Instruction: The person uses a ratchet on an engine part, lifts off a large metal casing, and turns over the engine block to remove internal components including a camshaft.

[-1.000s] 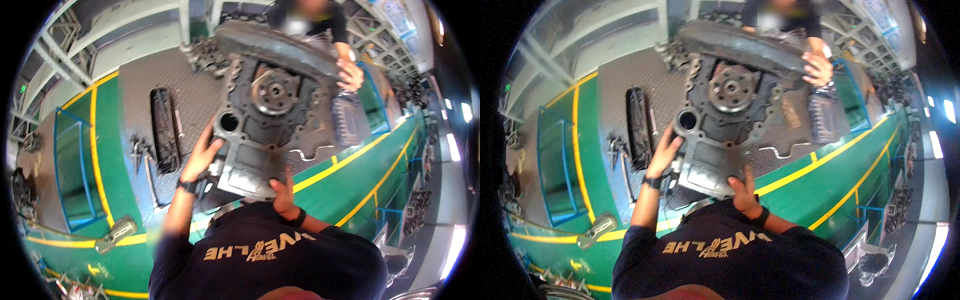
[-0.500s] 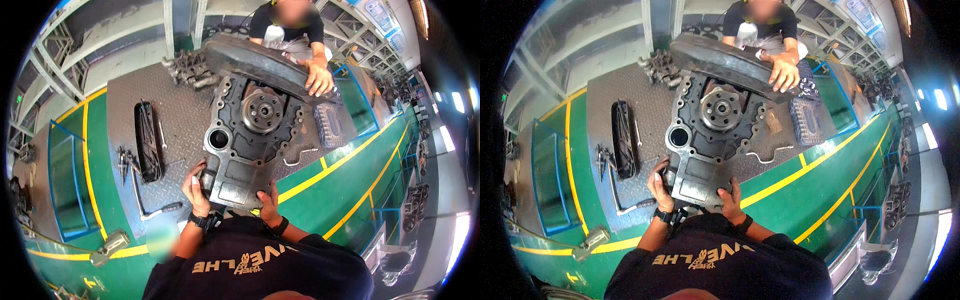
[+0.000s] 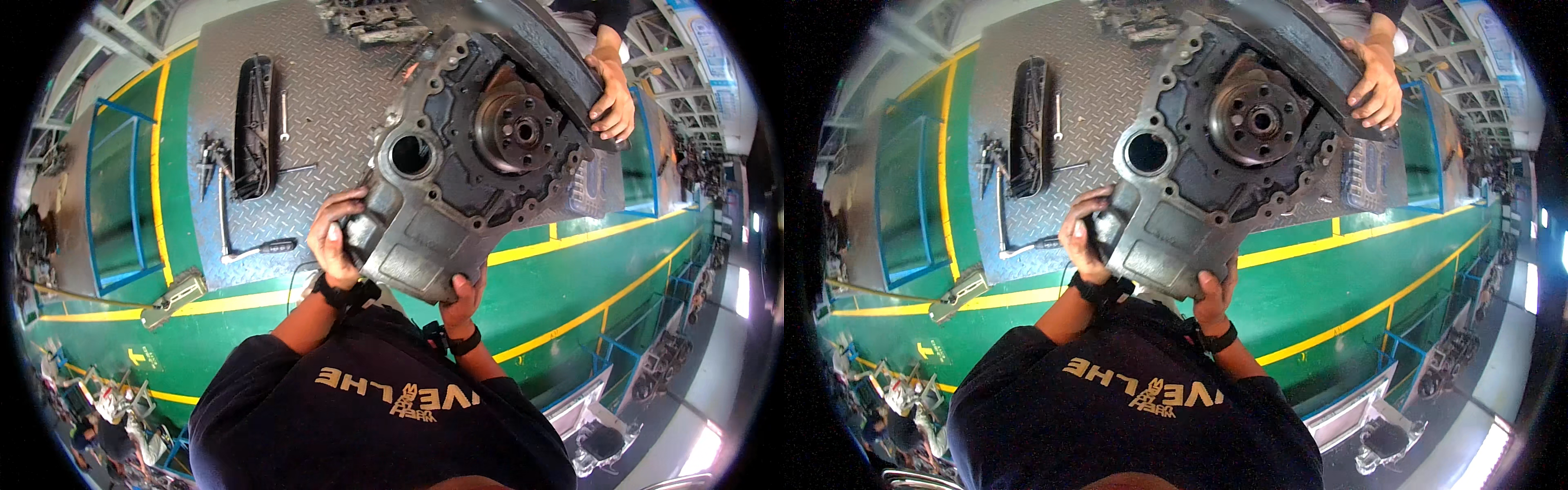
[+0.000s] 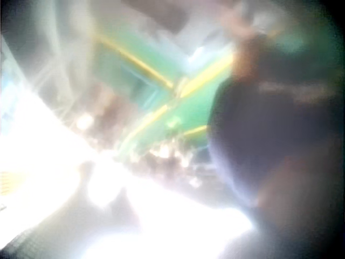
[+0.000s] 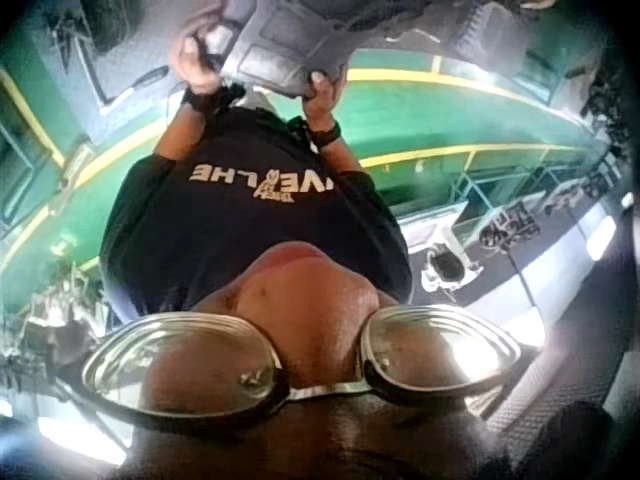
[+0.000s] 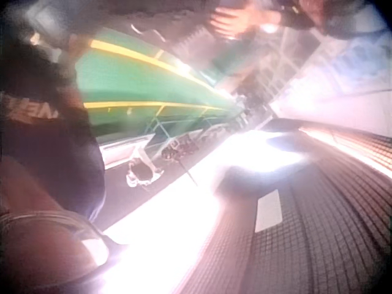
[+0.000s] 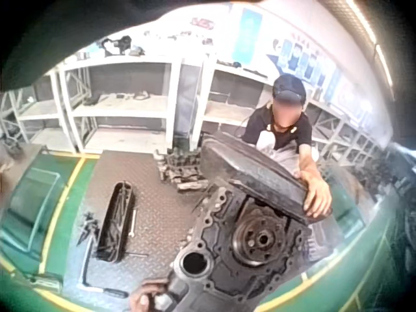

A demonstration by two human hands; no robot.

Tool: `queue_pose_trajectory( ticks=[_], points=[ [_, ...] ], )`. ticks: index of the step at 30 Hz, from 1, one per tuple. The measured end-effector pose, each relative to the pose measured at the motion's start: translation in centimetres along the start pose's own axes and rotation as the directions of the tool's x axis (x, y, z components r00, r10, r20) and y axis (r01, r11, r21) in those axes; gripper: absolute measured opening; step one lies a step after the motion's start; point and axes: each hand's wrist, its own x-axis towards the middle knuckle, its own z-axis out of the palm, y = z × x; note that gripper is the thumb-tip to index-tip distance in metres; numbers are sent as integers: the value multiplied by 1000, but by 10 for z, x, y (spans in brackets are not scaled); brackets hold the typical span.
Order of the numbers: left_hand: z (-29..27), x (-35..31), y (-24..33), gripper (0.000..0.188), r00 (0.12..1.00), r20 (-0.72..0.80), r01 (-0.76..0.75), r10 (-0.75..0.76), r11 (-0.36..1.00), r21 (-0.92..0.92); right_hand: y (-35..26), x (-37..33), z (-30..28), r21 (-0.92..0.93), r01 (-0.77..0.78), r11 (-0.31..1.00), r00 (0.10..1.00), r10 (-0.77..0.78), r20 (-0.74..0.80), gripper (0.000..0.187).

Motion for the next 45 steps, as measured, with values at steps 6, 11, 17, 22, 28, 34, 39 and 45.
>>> queue_pose_trajectory(
  ticks=[6, 11, 17, 22, 28, 34, 39, 45],
  points=[
    [-25, 20, -6, 50, 1000, 13, 25, -24, 998, -55, -14, -15, 34, -72, -207, 976, 968, 194, -157, 84],
    [-58, 78, -16, 55, 987, 105, 135, -120, 981, -142, 13, -23, 85, -122, -109, 987, 979, 84, -188, 77],
    [-83, 164, -49, 64, 951, 288, 184, -113, 955, -233, 61, -14, 151, -93, 11, 996, 982, -28, -188, 49],
    [-97, 236, -68, 66, 872, 405, 407, -274, 866, -291, 110, 19, 230, -665, 359, 655, 866, -499, -23, 72],
    [-90, 306, -100, 68, 823, 501, 468, -269, 820, -330, 90, 68, 309, -419, 300, 857, 899, -401, -176, 87],
    [-94, 307, -110, 65, 852, 488, 330, -188, 917, -223, 67, 69, 300, -560, 343, 754, 885, -460, -77, 89],
    [-105, 232, -49, 66, 833, 323, 545, -450, 770, -332, 31, 46, 255, -666, 353, 657, 925, -351, 143, 82],
    [-98, 176, -7, 61, 785, 313, 614, -535, 736, -285, -82, 52, 94, -664, 397, 634, 859, -512, 24, 25]
  ],
)
